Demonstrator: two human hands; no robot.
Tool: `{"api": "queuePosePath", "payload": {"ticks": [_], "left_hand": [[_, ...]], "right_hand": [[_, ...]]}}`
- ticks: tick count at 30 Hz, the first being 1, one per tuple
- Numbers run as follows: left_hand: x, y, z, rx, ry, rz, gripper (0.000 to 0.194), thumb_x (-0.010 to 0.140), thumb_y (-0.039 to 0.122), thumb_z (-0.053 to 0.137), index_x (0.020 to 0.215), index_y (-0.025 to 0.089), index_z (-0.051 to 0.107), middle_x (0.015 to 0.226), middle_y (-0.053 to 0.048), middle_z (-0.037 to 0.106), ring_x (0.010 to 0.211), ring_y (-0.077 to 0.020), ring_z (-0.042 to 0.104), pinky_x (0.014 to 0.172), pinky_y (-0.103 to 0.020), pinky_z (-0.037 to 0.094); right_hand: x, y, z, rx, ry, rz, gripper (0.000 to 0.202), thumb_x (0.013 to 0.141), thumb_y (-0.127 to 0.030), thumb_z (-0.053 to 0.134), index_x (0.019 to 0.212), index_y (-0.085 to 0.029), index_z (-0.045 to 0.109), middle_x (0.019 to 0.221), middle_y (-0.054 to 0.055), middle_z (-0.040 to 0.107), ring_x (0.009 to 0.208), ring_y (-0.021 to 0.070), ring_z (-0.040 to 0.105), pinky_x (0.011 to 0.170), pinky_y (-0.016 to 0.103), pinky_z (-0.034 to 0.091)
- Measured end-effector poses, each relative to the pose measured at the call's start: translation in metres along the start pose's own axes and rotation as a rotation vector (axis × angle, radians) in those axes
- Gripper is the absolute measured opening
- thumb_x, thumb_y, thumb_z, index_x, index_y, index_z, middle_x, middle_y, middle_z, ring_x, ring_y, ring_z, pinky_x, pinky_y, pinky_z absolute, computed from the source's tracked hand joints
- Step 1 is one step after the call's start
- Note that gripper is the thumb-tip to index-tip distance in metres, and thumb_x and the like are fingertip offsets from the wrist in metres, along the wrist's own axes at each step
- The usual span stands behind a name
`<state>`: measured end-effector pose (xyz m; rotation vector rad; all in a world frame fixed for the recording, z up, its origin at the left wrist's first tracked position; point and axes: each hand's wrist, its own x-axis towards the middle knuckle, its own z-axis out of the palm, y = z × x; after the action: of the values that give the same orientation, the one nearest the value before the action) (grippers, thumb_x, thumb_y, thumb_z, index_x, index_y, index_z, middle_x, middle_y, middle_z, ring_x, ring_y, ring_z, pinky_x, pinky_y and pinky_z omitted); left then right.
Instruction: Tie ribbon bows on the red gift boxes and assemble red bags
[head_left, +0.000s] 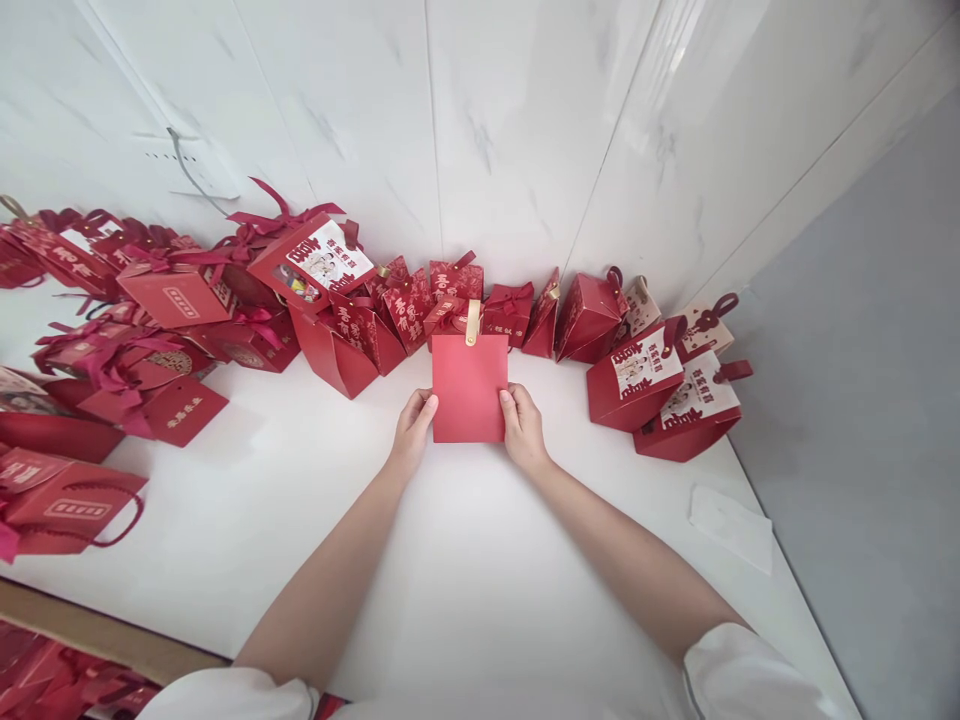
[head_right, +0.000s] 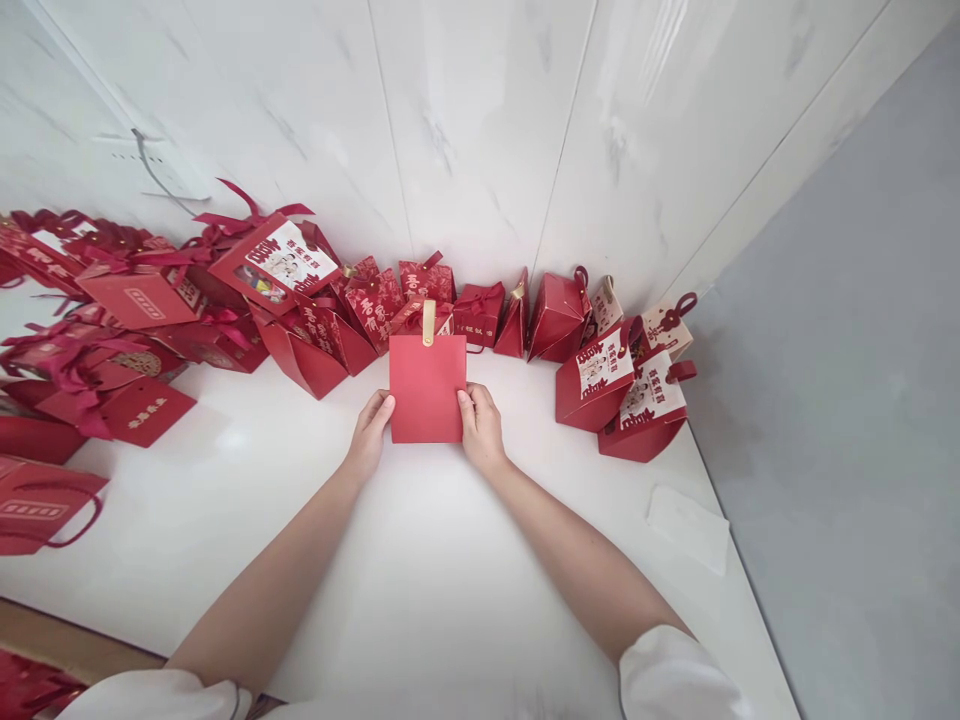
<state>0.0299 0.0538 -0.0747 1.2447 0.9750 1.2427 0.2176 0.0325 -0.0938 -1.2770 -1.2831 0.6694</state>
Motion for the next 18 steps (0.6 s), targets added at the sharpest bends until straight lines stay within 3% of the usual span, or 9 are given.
{"api": "queuePosePath", "payload": {"ticks": [4,9,10,12,15,18], "left_hand": [[-0.002,-0.001,0.002,0.050,0.018,0.027,0.033,0.089,0.053,0.058,0.089,0.020,0.059,0.094,-0.005,0.066,0.087,-0.0184,0.059,0.083,-0.030,0.046],[-0.011,0.004,0.007,0.394,0.278,0.253,0.037,0.092,0.048,0.054,0.121,0.027,0.062,0.124,-0.008,0.057,0.112,-0.0229,0.056,0.101,-0.035,0.042],[-0.012,0.005,0.006,0.471,0.258,0.303,0.039,0.094,0.048,0.050,0.124,0.027,0.062,0.128,-0.009,0.055,0.117,-0.0236,0.054,0.106,-0.036,0.039],[-0.013,0.009,0.002,0.566,0.096,0.368,0.047,0.094,0.050,0.047,0.134,0.028,0.058,0.139,-0.010,0.049,0.132,-0.0264,0.045,0.114,-0.039,0.031],[-0.010,0.011,-0.004,0.631,-0.162,0.374,0.080,0.082,0.059,0.062,0.151,0.028,0.036,0.158,-0.012,0.028,0.146,-0.0346,0.025,0.119,-0.048,0.020],[-0.008,0.010,-0.005,0.667,-0.218,0.296,0.109,0.066,0.058,0.078,0.155,0.029,0.024,0.162,-0.015,0.018,0.148,-0.0412,0.017,0.117,-0.057,0.016]], "right_hand": [[0.000,-0.001,-0.001,0.002,0.006,-0.004,0.033,0.098,-0.049,0.038,0.094,-0.021,0.055,0.098,0.006,0.063,0.090,0.0207,0.057,0.081,0.034,0.044],[-0.009,-0.011,-0.003,-0.008,-0.013,-0.144,0.034,0.099,-0.047,0.037,0.108,-0.023,0.060,0.114,0.009,0.063,0.106,0.0234,0.059,0.089,0.038,0.047],[-0.011,-0.012,-0.003,-0.018,-0.021,-0.188,0.033,0.099,-0.045,0.038,0.113,-0.023,0.060,0.118,0.010,0.062,0.109,0.0236,0.058,0.089,0.038,0.048],[-0.013,-0.014,-0.003,-0.044,-0.029,-0.236,0.034,0.098,-0.041,0.042,0.125,-0.025,0.057,0.124,0.010,0.061,0.111,0.0235,0.059,0.087,0.039,0.051],[-0.012,-0.013,-0.003,-0.090,-0.038,-0.262,0.038,0.098,-0.038,0.044,0.133,-0.026,0.054,0.130,0.010,0.059,0.116,0.0241,0.059,0.094,0.042,0.052],[-0.011,-0.010,-0.004,-0.144,-0.065,-0.346,0.042,0.095,-0.038,0.050,0.135,-0.028,0.052,0.137,0.009,0.057,0.127,0.0259,0.054,0.106,0.048,0.046]]}}
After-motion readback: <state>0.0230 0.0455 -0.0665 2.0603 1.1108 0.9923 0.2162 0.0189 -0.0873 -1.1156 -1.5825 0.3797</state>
